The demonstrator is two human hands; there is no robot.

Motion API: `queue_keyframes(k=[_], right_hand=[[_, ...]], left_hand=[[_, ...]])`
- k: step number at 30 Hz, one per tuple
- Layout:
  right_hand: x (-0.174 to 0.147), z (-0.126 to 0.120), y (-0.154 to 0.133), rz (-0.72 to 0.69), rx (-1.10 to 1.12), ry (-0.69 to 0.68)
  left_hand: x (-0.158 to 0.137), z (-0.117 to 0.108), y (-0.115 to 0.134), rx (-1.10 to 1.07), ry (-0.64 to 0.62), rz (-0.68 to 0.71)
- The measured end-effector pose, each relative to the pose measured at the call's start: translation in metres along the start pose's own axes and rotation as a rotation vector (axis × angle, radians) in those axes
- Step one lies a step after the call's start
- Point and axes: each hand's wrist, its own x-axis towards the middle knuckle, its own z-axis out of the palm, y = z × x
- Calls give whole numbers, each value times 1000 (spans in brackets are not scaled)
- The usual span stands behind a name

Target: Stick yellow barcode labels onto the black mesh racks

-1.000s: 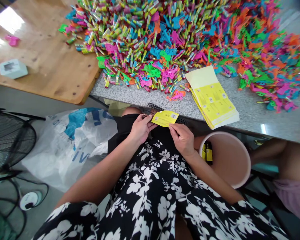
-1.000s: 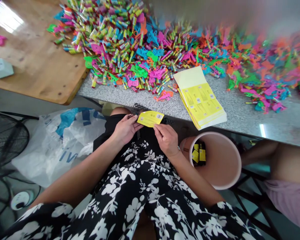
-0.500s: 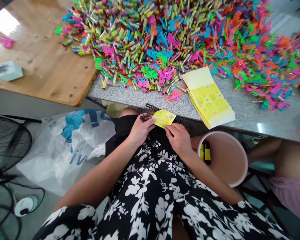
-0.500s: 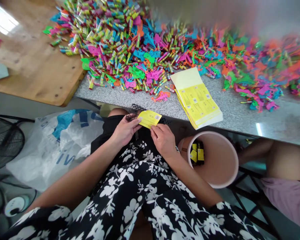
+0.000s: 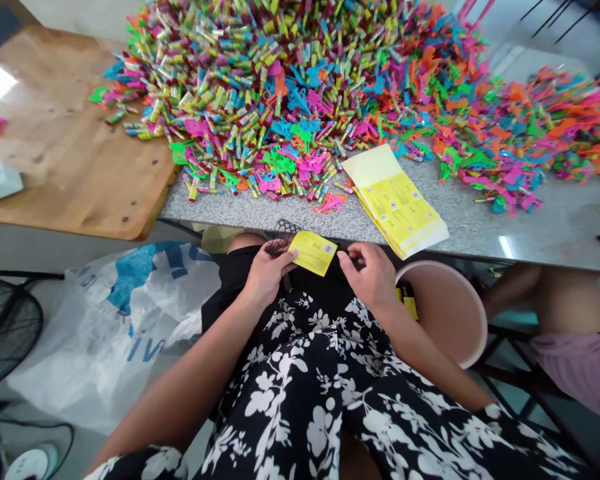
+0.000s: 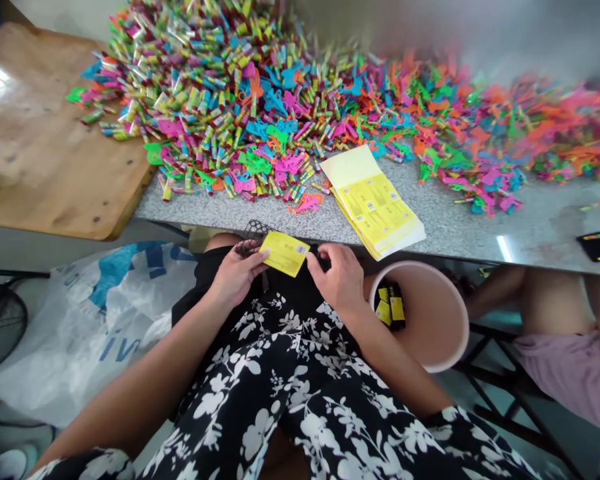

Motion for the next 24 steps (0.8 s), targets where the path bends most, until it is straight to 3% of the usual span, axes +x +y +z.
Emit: queue_keyframes(k=[2, 4, 7, 9, 13, 16, 20, 22, 24], right_hand=[[13, -3, 1, -34, 48, -72], [25, -4, -2, -15, 112, -253], [40, -2, -6, 96, 303, -566], [46, 1, -6, 214, 455, -678], [48, 7, -1, 438, 738, -717], [40, 6, 8, 463, 925, -760], [21, 0, 23, 482, 1018, -879], [10, -2, 28, 510, 1118, -918], [0, -4, 30, 542, 1229, -850]], left_hand=[[-5, 2, 3, 54, -110, -26], [-11, 6, 5, 111, -235, -40], [-16, 11, 7, 192, -396, -40], [-17, 11, 8, 254, -436, -25], [-15, 10, 9, 301, -411, -7], [-14, 13, 8, 215, -294, 27], [-14, 20, 3, 168, -205, 105], [-14, 22, -1, 194, -224, 136], [-16, 23, -6, 243, -318, 121]])
